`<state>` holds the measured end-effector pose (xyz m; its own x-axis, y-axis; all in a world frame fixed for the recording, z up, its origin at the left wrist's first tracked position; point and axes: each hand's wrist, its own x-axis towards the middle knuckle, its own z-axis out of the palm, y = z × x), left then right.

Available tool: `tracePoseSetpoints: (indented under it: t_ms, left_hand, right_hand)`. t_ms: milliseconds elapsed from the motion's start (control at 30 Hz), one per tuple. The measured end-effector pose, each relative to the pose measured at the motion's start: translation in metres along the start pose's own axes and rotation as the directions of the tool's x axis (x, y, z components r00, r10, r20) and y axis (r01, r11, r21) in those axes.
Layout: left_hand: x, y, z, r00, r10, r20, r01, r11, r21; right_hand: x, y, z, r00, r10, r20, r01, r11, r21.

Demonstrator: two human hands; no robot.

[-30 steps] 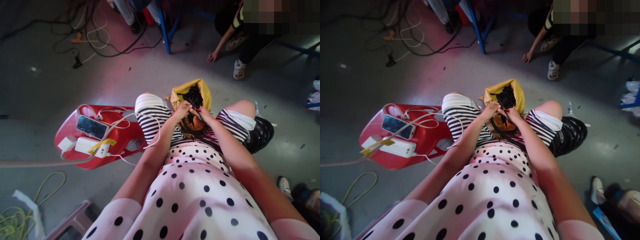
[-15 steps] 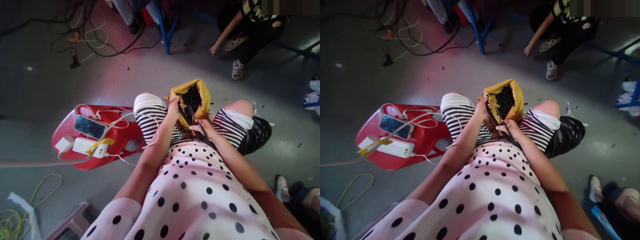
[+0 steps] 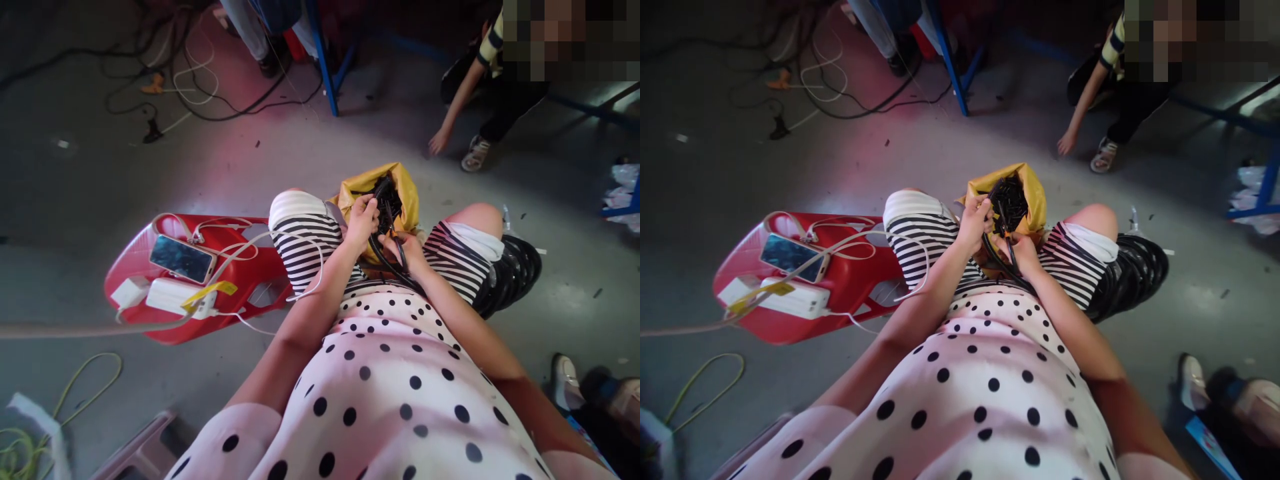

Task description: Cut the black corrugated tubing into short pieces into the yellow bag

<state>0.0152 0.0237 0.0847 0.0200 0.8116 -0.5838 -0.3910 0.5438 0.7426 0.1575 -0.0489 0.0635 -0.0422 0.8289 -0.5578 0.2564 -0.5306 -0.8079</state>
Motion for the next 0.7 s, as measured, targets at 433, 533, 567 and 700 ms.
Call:
tracePoseSetpoints:
  t_ms: [433, 533, 567, 700]
  left_hand:
    - [0.0, -0.013, -0.015, 0.972, 0.197, 0.127, -0.218, 0.958, 0.185]
    - [0.002, -0.016, -0.017, 0.964, 0.233, 0.126, -0.255, 0.944, 0.207]
    - [0.003, -0.016, -0.017, 0.963, 0.239, 0.123, -0.261, 0.942, 0.213]
    - [0.004, -0.016, -0.019, 0.966, 0.224, 0.131, -0.25, 0.939, 0.238]
  right_hand:
    - [0.015, -0.017, -0.022, 0.999, 0.026, -0.037, -0.03, 0.993, -0.113]
    - [0.017, -0.019, -0.024, 0.999, -0.001, -0.038, -0.005, 0.986, -0.165]
    - [0.017, -0.02, -0.024, 0.999, -0.012, -0.039, 0.004, 0.982, -0.188]
    - [0.016, -0.022, -0.026, 0.999, -0.013, -0.038, 0.002, 0.963, -0.268]
